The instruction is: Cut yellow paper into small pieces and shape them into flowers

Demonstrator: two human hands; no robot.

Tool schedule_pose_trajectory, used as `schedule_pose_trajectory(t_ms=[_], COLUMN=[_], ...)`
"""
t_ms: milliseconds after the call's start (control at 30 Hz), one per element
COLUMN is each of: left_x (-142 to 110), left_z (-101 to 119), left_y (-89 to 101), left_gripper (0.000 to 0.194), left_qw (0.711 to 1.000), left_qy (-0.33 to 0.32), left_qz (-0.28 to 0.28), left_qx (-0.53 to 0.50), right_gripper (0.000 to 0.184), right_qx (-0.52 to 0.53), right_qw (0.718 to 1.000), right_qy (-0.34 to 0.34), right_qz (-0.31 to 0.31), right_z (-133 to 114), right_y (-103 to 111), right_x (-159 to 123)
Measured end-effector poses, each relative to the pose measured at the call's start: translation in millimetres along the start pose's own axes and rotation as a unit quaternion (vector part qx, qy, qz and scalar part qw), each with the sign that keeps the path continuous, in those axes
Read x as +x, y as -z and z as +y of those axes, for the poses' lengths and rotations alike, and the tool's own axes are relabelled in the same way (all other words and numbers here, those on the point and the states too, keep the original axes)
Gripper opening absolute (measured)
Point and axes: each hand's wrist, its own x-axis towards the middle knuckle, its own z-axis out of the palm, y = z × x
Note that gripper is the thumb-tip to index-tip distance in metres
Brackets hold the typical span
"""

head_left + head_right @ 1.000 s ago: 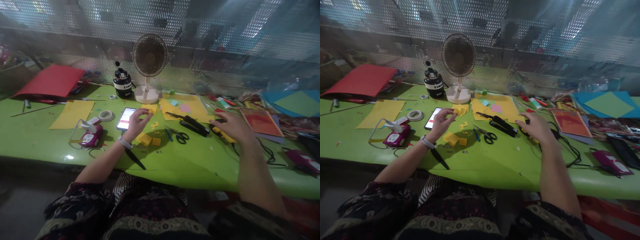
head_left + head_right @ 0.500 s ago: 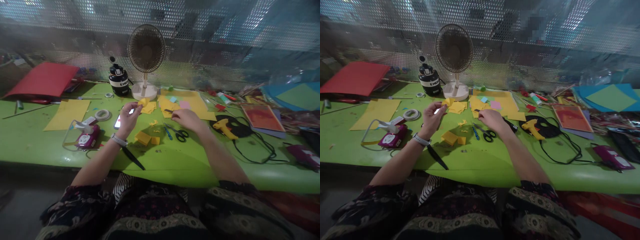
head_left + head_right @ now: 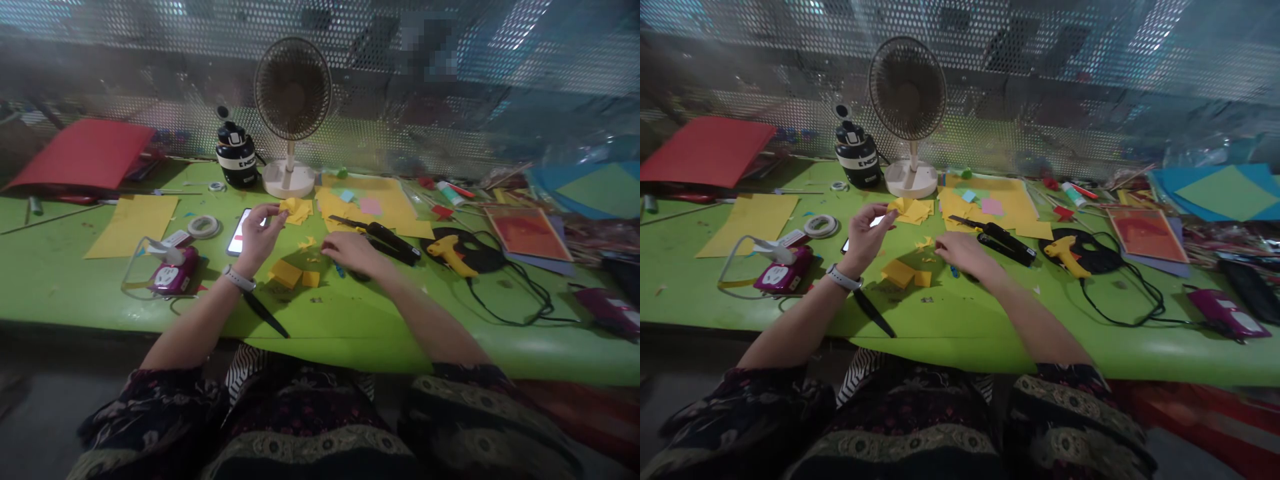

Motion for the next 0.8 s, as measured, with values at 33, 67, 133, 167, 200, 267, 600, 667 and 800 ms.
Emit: schedule_pose_trajectory(t_ms=[33,67,133,167,200,267,600,667,800], left_x=[-1,-2,-4,-5,-6,-8,-27,-30,-30], left_z=[0,1,1,1,1,-1,15,18,16], left_y=[-0.7,-1.5,-3.4,-4.3,-5.2,-6.5,-15.3,-17.5,-19.8], left_gripper=[0.022,0.021,0.019,0.018,0.017,0.017,0.042,0.043,0.041], left_qw=[1.0,1.0,0.999,0.999,0.998,0.997,0.969,0.969,0.972], left_qy=[-0.002,-0.004,-0.009,-0.008,-0.003,0.004,0.18,0.181,0.167], left_qz=[-0.004,-0.01,-0.02,-0.026,-0.03,-0.034,-0.164,-0.159,-0.143], left_qx=[0.002,0.006,0.024,0.037,0.048,0.067,-0.038,-0.056,-0.086], right_gripper=[0.01,0.01,0.007,0.005,0.007,0.012,0.014,0.015,0.011], right_qx=[0.005,0.006,0.002,-0.001,-0.005,-0.018,0.091,0.156,0.273], right_qw=[1.0,1.0,1.0,1.0,0.999,0.999,0.992,0.983,0.953], right_qy=[0.011,0.018,0.021,0.021,0.024,0.035,0.046,0.036,0.012], right_qz=[-0.004,-0.007,-0.015,-0.019,-0.023,-0.025,0.075,0.089,0.134], right_z=[-4,-7,-10,-11,-10,-8,-10,-12,-11], right_y=[-4,-7,-15,-19,-22,-27,-14,-13,-15], right_x=[0,0,1,2,2,4,-1,-2,-2])
